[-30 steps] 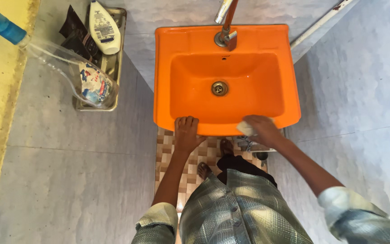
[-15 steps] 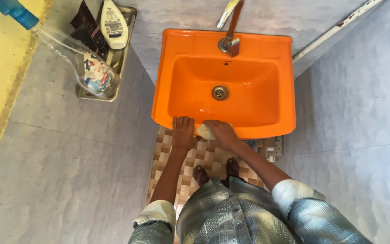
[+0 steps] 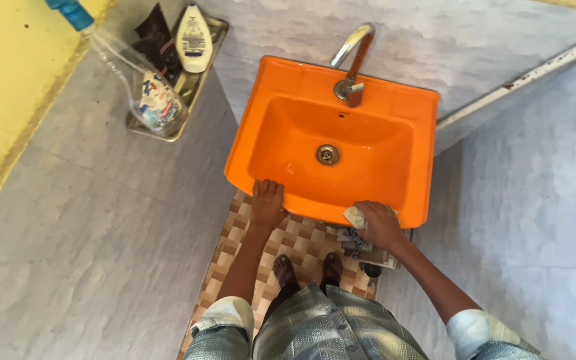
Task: The person cleans an orange sink and its metal faucet by hand using a small cloth, wiping the interior bowl, outer rim, and faucet neck.
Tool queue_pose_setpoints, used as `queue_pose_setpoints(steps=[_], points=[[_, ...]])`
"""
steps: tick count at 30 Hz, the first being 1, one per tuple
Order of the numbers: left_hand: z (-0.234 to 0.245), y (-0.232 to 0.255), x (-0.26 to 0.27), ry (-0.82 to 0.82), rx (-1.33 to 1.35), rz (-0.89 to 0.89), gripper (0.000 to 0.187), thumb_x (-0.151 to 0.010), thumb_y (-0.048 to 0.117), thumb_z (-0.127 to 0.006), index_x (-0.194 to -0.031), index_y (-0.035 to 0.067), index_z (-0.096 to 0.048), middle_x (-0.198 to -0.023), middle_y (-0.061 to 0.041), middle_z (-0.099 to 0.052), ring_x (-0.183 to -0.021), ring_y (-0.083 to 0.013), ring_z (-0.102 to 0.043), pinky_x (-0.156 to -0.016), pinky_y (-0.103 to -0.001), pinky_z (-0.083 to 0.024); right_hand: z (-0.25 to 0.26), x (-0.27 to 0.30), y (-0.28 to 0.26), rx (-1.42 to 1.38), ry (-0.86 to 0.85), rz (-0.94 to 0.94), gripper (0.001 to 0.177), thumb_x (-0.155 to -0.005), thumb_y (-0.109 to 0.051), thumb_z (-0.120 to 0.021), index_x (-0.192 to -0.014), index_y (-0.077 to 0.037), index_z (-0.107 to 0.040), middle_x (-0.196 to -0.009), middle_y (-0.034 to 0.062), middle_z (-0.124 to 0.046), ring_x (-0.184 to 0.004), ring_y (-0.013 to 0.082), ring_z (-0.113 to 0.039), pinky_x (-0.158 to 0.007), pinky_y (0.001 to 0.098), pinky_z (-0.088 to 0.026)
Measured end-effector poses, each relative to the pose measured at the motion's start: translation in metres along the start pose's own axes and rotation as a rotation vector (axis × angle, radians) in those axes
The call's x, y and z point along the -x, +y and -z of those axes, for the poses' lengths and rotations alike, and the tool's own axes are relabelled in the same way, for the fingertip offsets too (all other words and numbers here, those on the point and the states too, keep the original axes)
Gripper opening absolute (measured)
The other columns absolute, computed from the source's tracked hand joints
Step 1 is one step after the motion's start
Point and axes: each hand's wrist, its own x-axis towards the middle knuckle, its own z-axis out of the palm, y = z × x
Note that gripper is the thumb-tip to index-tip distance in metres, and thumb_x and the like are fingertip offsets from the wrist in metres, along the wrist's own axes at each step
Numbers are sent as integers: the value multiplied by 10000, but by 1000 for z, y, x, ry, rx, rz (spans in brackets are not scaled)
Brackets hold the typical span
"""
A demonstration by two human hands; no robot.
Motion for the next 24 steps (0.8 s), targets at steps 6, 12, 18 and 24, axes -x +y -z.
queue_pose_setpoints(steps=[6,12,18,24], points=[[3,7,1,-2,-29,43,688,-604,280,-946,-1182,77,-633,-1181,-105,-626,-1261,-310,-510,-1214,-549,-250,-2,0,7,-7,23,49,689,-647,-155,-858,-1277,-90,-587,-1217,138,-667,-1208,343,-594,-1041,478,-432],[3,10,1,-12,-33,65,684,-594,241,-945,-1181,78,-635,-1196,-100,-628,-1266,-307,-507,-1207,-544,-250,-8,0,13,7,48,81,707,-638,-169,-836,-1290,-78,-577,-1227,143,-658,-1204,342,-586,-1044,468,-425],[2,11,2,13,-20,64,667,-589,225,-945,-1161,77,-634,-1188,-101,-639,-1269,-307,-515,-1210,-538,-261,-9,1,14,2,58,88,703,-629,-170,-832,-1279,-85,-579,-1217,125,-656,-1190,329,-585,-1044,459,-419],[5,13,2,-8,-31,80,675,-592,234,-947,-1170,84,-631,-1204,-95,-627,-1290,-305,-502,-1221,-535,-245,-5,1,10,12,55,78,676,-631,-170,-838,-1256,-104,-589,-1185,97,-665,-1173,304,-596,-1013,451,-432]])
